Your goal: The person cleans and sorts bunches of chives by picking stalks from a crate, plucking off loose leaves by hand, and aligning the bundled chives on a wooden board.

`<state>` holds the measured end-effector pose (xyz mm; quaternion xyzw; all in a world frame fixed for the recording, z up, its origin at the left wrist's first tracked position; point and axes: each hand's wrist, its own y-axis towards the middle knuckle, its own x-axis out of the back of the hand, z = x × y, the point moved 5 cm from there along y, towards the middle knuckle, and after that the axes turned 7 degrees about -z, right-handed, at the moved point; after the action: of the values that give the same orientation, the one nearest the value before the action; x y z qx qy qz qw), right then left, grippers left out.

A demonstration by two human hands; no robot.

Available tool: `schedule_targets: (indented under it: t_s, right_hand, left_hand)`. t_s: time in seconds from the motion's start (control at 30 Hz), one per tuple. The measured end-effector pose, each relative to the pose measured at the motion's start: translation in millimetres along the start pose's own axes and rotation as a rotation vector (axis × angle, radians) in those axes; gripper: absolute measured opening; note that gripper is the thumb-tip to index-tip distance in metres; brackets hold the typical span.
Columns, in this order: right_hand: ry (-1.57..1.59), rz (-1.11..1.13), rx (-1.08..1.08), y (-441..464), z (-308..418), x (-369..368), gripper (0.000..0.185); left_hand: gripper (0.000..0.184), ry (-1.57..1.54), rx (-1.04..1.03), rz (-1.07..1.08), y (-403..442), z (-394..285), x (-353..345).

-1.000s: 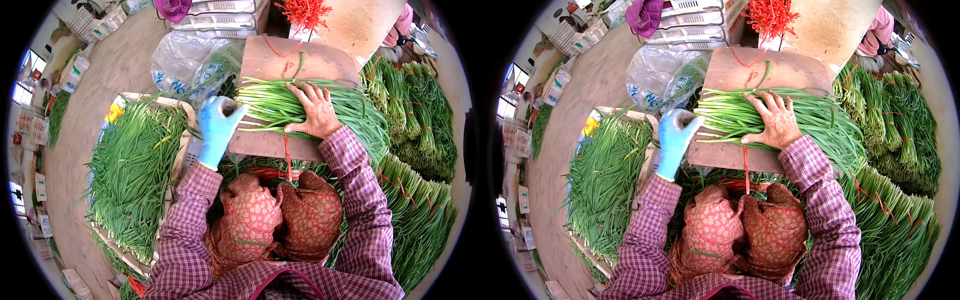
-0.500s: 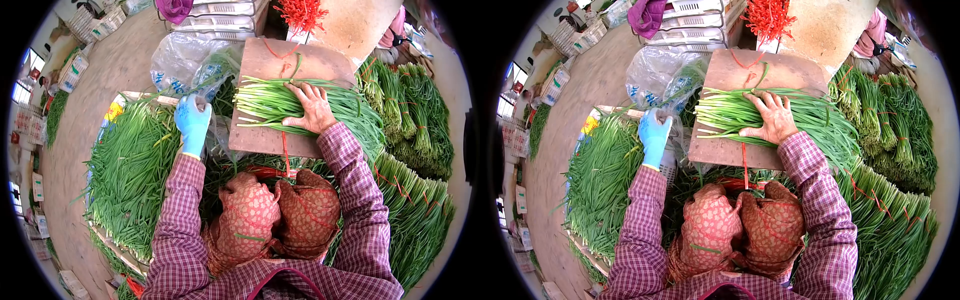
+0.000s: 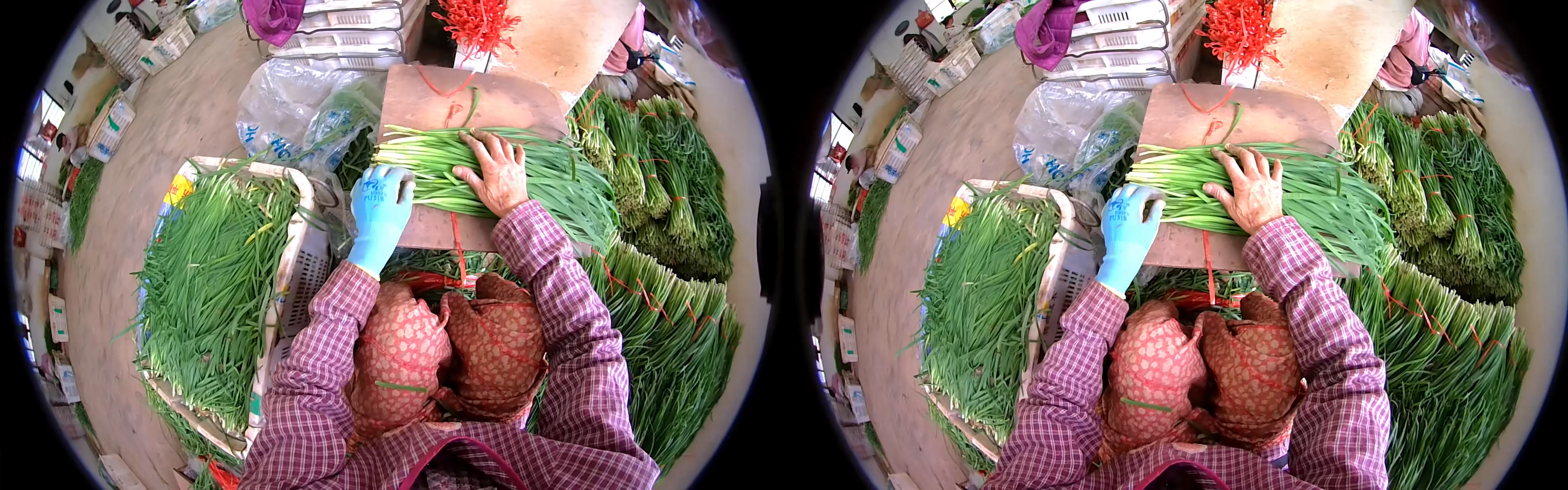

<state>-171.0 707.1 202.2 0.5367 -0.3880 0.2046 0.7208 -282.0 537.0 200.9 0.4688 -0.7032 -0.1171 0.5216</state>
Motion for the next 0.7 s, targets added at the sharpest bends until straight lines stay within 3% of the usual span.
schedule_targets:
  t_s: [0.37,0.53,0.7]
  right_hand:
    - [-0.006,-0.031,-0.010,2,-5,-11,0.050]
    - [0.021,-0.038,-0.011,2,-3,-8,0.049]
    - [0.032,-0.061,-0.008,2,-2,-7,0.048]
  left_hand:
    - [0.012,-0.012,0.084,-0.009,14,3,-3]
    - [0.040,0.172,0.121,0.065,24,-2,-14]
    - [0.033,0.163,0.160,0.037,33,6,-26]
